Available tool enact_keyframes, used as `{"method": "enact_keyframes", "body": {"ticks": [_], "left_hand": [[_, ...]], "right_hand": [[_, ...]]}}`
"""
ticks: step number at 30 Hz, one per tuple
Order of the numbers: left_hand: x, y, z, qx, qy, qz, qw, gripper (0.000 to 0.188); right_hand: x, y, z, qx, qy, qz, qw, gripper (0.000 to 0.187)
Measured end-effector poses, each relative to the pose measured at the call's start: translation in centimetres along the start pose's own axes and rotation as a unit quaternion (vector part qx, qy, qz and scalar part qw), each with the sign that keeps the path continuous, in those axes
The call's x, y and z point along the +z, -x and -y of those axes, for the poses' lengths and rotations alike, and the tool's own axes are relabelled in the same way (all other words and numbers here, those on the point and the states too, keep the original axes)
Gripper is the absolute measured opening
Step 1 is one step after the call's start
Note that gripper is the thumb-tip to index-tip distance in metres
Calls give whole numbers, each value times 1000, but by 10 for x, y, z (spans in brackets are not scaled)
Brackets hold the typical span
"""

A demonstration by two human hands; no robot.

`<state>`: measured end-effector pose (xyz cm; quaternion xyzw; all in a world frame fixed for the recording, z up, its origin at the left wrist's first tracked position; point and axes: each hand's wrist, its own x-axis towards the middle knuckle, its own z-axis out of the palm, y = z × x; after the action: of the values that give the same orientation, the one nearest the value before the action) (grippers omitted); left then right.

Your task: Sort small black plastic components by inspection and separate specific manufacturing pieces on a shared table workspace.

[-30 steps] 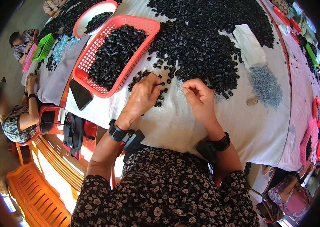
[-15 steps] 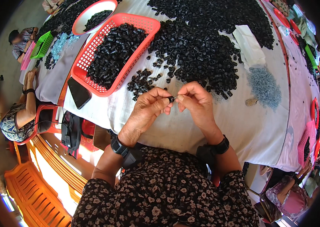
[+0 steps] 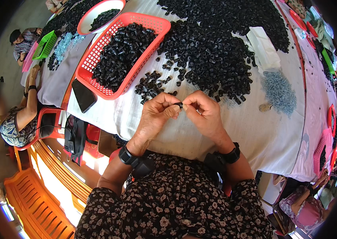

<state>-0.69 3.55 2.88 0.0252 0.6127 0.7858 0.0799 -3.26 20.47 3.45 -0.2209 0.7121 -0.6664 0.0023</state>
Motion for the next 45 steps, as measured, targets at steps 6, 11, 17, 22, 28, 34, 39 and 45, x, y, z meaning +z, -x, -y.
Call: {"method": "enact_keyframes", "body": {"ticks": [6, 11, 17, 22, 28, 34, 39, 45], "left_hand": [[0, 6, 8, -8, 58, -24, 998, 8], [-9, 15, 18, -17, 59, -13, 998, 8], [-10, 22, 17, -35, 77, 0, 996, 9], [-14, 22, 20, -71, 224, -5, 972, 9], [-19, 25, 21, -48, 78, 30, 995, 10], [-17, 26, 21, -44, 61, 48, 996, 10], [-16, 20, 18, -102, 285, 39, 952, 12], [-16, 23, 26, -109, 308, 30, 945, 10]], "right_hand": [[4, 1, -4, -31, 6, -1, 1000, 9], [1, 2, -4, 84, -33, 60, 994, 6], [4, 3, -8, 181, -150, 105, 966, 5], [7, 3, -6, -2, 14, 92, 996, 6], [-2, -3, -11, 202, -147, 178, 952, 3], [-6, -4, -10, 237, -171, 238, 926, 7], [1, 0, -7, 169, -195, 133, 957, 6], [8, 2, -8, 69, -63, 90, 992, 4]]}}
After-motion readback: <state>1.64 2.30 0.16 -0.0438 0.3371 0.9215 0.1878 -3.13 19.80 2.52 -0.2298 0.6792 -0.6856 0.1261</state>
